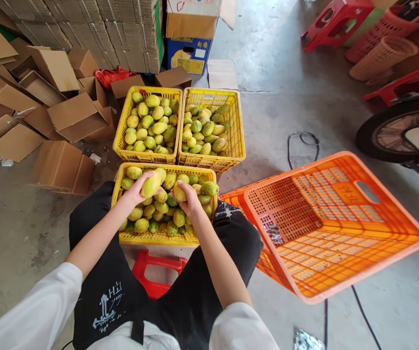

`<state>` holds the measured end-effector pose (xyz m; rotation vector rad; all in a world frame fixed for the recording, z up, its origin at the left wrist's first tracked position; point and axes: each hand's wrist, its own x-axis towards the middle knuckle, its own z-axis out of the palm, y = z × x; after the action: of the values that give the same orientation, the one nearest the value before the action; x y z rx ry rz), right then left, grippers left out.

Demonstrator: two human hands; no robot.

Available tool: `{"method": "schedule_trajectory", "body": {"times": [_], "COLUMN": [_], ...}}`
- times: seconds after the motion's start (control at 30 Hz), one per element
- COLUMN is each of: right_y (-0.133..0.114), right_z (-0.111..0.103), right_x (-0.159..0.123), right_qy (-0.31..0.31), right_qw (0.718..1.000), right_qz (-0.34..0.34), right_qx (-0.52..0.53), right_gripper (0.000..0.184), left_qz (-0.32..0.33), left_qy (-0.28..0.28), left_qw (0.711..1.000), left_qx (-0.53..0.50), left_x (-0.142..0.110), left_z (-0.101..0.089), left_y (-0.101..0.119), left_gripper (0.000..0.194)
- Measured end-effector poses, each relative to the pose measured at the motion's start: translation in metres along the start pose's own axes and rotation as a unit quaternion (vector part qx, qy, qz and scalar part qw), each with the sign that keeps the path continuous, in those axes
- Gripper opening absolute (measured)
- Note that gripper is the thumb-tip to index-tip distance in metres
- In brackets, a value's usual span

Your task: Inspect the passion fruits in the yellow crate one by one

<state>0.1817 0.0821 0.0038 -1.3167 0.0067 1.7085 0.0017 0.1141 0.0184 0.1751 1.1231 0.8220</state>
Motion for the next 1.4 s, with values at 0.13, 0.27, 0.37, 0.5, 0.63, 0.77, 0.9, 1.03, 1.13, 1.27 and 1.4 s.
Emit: {"method": "schedule_trajectory", "body": {"times": [0.13, 0.27, 0.37, 0.5, 0.63, 0.77, 0.9, 1.03, 1.13, 1.27, 1.4], "right_y": [0.001, 0.001, 0.001, 0.003, 0.003, 0.002, 0.0, 0.0, 0.003, 0.006, 0.007], "right_z": [-0.003, -0.007, -0.01, -0.011, -0.008, -0.004, -0.002, -0.005, -0.008, -0.009, -0.01], "right_x": [0.002, 0.005, 0.011, 0.015, 0.011, 0.003, 0.0, 0.002, 0.004, 0.007, 0.011], "right_qy": [0.0, 0.004, 0.009, 0.031, 0.002, -0.02, -0.002, -0.022, -0.047, -0.061, -0.061], "right_qw": [1.0, 1.0, 1.0, 0.999, 0.998, 0.999, 0.997, 0.994, 0.99, 0.994, 0.995], "right_qz": [0.011, 0.026, 0.026, 0.016, 0.042, 0.015, -0.031, -0.054, -0.057, -0.009, 0.003], "right_qx": [-0.009, 0.016, 0.011, -0.027, -0.048, -0.046, -0.067, -0.091, -0.119, -0.095, -0.084], "right_gripper": [0.015, 0.009, 0.014, 0.016, 0.023, 0.021, 0.021, 0.026, 0.023, 0.019, 0.021], "left_qz": [-0.013, -0.045, -0.066, -0.077, -0.076, -0.076, -0.07, -0.056, -0.044, -0.026, -0.054], "left_qy": [0.027, 0.021, 0.031, 0.032, 0.032, 0.032, 0.027, 0.01, 0.003, 0.038, 0.058], "left_qw": [0.999, 0.998, 0.996, 0.994, 0.995, 0.996, 0.997, 0.998, 0.999, 0.999, 0.995], "left_qx": [-0.014, -0.044, -0.056, -0.067, -0.061, -0.017, 0.018, 0.018, 0.008, -0.027, -0.058], "left_x": [0.003, 0.009, 0.01, 0.005, -0.002, -0.003, -0.004, -0.006, -0.006, -0.003, -0.001], "left_z": [0.0, -0.005, -0.006, -0.001, 0.005, 0.005, 0.004, 0.007, 0.007, 0.005, 0.004], "left_y": [0.0, 0.0, 0.0, 0.002, 0.005, 0.009, 0.008, 0.004, 0.003, 0.005, 0.006], "left_gripper": [0.04, 0.038, 0.038, 0.037, 0.036, 0.039, 0.027, 0.021, 0.019, 0.017, 0.025]}}
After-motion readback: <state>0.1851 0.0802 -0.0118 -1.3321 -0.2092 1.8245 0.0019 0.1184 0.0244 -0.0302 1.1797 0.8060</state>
